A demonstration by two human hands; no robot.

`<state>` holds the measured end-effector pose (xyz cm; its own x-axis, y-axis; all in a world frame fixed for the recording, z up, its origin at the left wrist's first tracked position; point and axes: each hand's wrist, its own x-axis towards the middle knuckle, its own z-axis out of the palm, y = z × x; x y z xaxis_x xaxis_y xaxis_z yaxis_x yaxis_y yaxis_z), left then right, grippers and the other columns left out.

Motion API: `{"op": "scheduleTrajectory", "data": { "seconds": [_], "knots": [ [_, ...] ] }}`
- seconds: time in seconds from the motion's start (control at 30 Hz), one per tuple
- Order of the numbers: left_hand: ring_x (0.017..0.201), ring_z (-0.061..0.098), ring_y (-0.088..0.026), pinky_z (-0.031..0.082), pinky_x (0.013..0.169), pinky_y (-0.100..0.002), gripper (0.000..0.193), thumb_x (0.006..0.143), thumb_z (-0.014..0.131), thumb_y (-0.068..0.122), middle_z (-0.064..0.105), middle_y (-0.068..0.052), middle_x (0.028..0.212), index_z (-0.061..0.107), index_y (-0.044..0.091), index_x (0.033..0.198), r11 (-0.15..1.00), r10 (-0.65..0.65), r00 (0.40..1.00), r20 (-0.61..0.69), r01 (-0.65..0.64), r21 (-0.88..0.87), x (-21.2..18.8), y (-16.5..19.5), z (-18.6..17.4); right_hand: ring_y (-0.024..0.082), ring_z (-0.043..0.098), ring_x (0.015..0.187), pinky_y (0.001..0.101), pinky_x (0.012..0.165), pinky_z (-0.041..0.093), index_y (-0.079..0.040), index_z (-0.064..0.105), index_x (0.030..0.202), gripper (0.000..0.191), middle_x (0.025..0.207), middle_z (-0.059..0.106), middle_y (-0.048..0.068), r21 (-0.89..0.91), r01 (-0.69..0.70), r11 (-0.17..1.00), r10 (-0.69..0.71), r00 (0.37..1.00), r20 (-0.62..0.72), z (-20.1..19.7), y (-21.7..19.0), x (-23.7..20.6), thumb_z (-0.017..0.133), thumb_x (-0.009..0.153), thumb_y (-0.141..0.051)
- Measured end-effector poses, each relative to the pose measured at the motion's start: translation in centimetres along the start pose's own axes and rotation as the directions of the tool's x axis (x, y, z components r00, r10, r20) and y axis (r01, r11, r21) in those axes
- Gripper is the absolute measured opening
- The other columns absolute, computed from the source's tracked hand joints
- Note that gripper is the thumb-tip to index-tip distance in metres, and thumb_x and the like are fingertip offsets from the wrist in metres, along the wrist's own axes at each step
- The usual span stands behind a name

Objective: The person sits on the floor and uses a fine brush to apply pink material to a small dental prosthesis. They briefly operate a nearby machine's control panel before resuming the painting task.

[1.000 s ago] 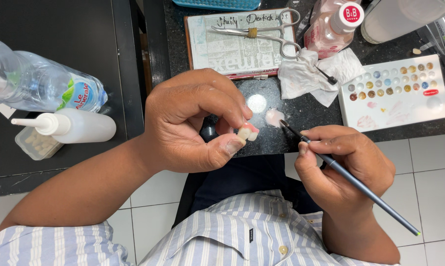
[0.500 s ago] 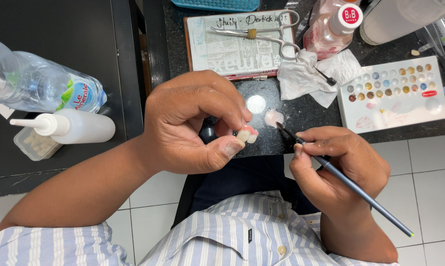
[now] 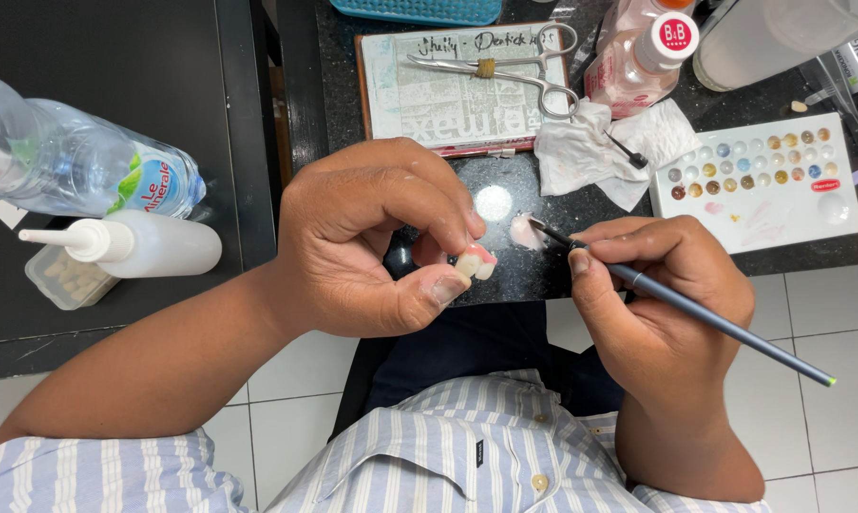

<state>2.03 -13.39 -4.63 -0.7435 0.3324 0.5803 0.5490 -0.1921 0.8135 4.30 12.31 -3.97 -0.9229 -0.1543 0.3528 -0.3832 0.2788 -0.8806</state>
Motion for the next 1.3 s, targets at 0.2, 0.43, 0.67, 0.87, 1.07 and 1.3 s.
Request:
{"op": "scheduleTrajectory", "data": {
  "seconds": [0.2,0.43,0.67,0.87,1.07,1.3],
  "knots": [
    [0.07,0.06,-0.002,0.052,0.058,-0.014,0.014,0.097,0.078,0.012,0.069,-0.009,0.104,0.067,0.005,0.102,1.0,0.0,1.0,0.003,0.0,-0.009,-0.1,-0.1,0.0,0.009,0.067,0.081,0.0179,0.071,0.055,0.005,0.059,0.097,0.014,0.099,0.071,0.019,0.016,-0.021,1.0,0.021,0.999,0.026,-0.2,0.3,-0.3,0.07,0.098,0.013],
    [0.071,0.059,-0.002,0.052,0.059,-0.014,0.014,0.1,0.078,0.011,0.069,-0.009,0.103,0.067,0.004,0.102,1.0,0.012,1.0,0.008,-0.012,-0.018,-0.2,-0.1,0.0,0.01,0.067,0.082,0.0188,0.074,0.055,0.005,0.059,0.096,0.014,0.099,0.071,0.019,0.079,-0.041,0.996,0.038,0.998,0.04,-0.6,0.4,-0.5,0.07,0.098,0.013],
    [0.07,0.058,-0.002,0.051,0.059,-0.014,0.014,0.1,0.078,0.01,0.068,-0.01,0.104,0.067,0.003,0.101,1.0,0.019,1.0,0.011,-0.019,-0.012,-0.3,-0.2,0.0,0.011,0.069,0.081,0.0194,0.072,0.056,0.005,0.058,0.093,0.015,0.1,0.071,0.021,0.019,0.028,0.999,-0.029,0.998,0.051,-0.4,0.3,-0.8,0.071,0.093,0.013],
    [0.07,0.059,-0.002,0.051,0.059,-0.014,0.014,0.099,0.078,0.012,0.069,-0.009,0.105,0.067,0.003,0.101,1.0,0.006,1.0,0.013,-0.006,-0.02,-0.3,-0.2,0.0,0.01,0.068,0.077,0.019,0.07,0.057,0.003,0.058,0.094,0.015,0.101,0.071,0.02,0.028,0.006,1.0,-0.006,1.0,-0.015,-0.3,-0.1,-0.8,0.071,0.09,0.01],
    [0.069,0.059,-0.002,0.051,0.058,-0.014,0.014,0.099,0.078,0.012,0.069,-0.009,0.105,0.067,0.004,0.101,1.0,0.017,1.0,0.008,-0.017,0.001,-0.1,-0.1,0.0,0.015,0.073,0.078,0.0225,0.068,0.059,0.002,0.059,0.093,0.018,0.093,0.072,0.019,-0.238,0.141,0.961,-0.131,0.99,0.055,0.1,-1.7,-0.8,0.074,0.086,0.009],
    [0.068,0.059,-0.001,0.051,0.057,-0.015,0.015,0.096,0.078,0.014,0.069,-0.009,0.107,0.068,0.005,0.102,1.0,-0.027,1.0,0.005,0.027,-0.008,0.1,0.3,-0.1,0.02,0.074,0.08,0.0281,0.068,0.058,0.0,0.056,0.087,0.021,0.092,0.071,0.017,-0.388,0.179,0.904,-0.171,0.984,0.056,1.1,-3.2,-0.7,0.075,0.08,0.007]
  ]
}}
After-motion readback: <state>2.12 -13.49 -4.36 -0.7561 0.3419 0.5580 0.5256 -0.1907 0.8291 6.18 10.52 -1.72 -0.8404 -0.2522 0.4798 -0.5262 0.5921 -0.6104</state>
